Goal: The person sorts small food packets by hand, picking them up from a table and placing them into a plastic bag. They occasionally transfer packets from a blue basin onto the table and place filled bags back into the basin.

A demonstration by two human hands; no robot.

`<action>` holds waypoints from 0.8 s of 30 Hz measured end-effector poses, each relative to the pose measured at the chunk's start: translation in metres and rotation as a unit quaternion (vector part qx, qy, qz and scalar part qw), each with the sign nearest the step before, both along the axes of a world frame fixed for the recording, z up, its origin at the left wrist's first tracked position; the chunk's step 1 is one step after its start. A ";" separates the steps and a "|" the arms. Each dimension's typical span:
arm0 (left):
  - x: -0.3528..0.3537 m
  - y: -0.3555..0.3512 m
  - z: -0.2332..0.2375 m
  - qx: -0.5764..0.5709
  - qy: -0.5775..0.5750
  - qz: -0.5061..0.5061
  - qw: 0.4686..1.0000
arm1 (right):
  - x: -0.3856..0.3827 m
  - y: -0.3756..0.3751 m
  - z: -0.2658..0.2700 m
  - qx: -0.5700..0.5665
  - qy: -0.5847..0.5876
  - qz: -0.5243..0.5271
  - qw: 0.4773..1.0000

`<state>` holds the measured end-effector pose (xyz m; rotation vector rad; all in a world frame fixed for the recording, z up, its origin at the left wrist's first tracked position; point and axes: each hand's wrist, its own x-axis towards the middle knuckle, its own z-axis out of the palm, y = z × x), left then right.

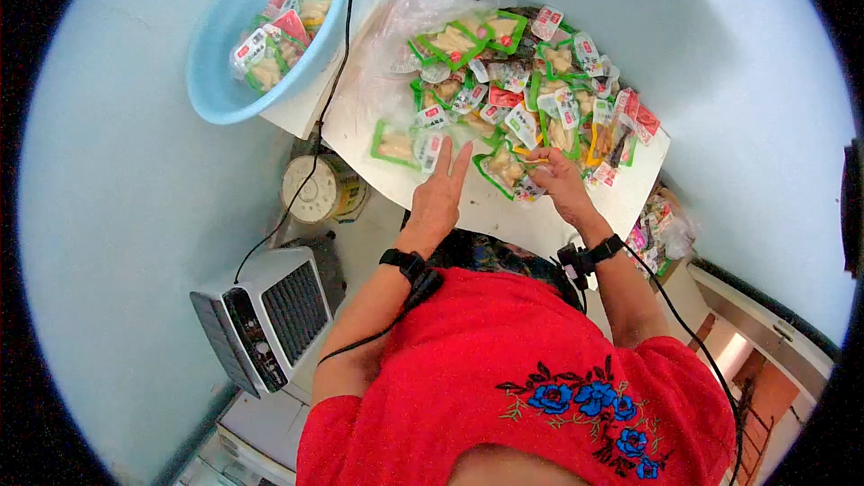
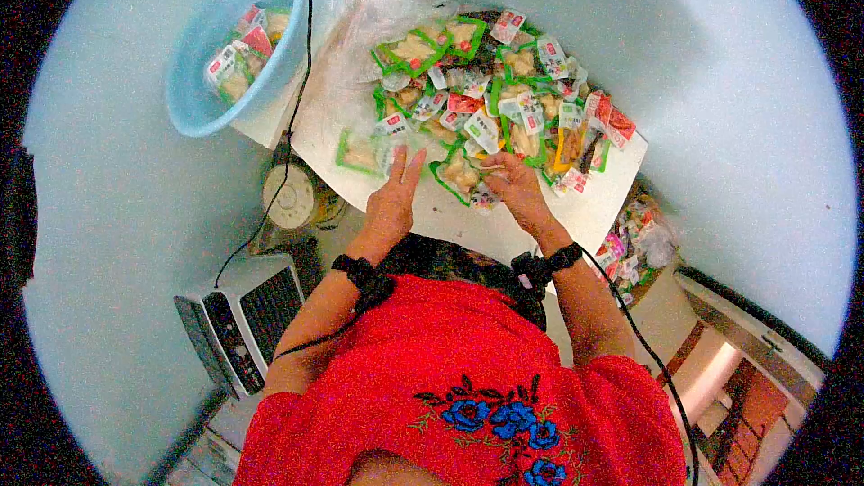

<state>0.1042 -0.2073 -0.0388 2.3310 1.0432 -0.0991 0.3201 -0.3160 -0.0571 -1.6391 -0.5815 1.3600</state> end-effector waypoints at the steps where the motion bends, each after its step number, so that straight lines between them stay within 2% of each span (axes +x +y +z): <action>1: 0.000 0.000 0.000 -0.001 -0.014 0.000 1.000 | -0.002 0.003 0.006 -0.010 -0.002 0.013 1.000; 4: 0.003 -0.001 0.003 -0.005 -0.039 -0.003 0.999 | -0.016 0.014 -0.001 0.114 -0.151 0.119 0.975; 7: 0.005 0.000 0.009 -0.003 -0.037 -0.007 0.999 | -0.038 0.029 0.002 0.021 0.079 0.051 0.995; 8: 0.005 0.000 0.010 0.001 -0.040 -0.005 0.999 | -0.040 0.032 -0.010 0.024 0.044 0.080 0.996; 12: 0.003 0.001 0.011 0.024 -0.025 -0.018 0.999 | -0.050 0.043 -0.010 0.005 0.097 0.095 0.991; 17: -0.003 -0.002 0.009 0.021 -0.087 -0.035 0.995 | -0.054 0.055 -0.030 -0.021 0.122 0.101 0.987; 20: -0.001 -0.002 0.013 0.014 -0.074 -0.039 0.996 | -0.062 0.061 -0.033 0.015 0.218 0.077 0.973; 23: 0.001 -0.003 0.020 -0.006 -0.057 -0.037 0.998 | -0.076 0.073 -0.021 -0.013 0.216 0.024 0.976; 24: 0.000 -0.002 0.021 -0.016 -0.053 -0.035 0.998 | -0.078 0.076 -0.025 0.006 0.236 0.035 0.971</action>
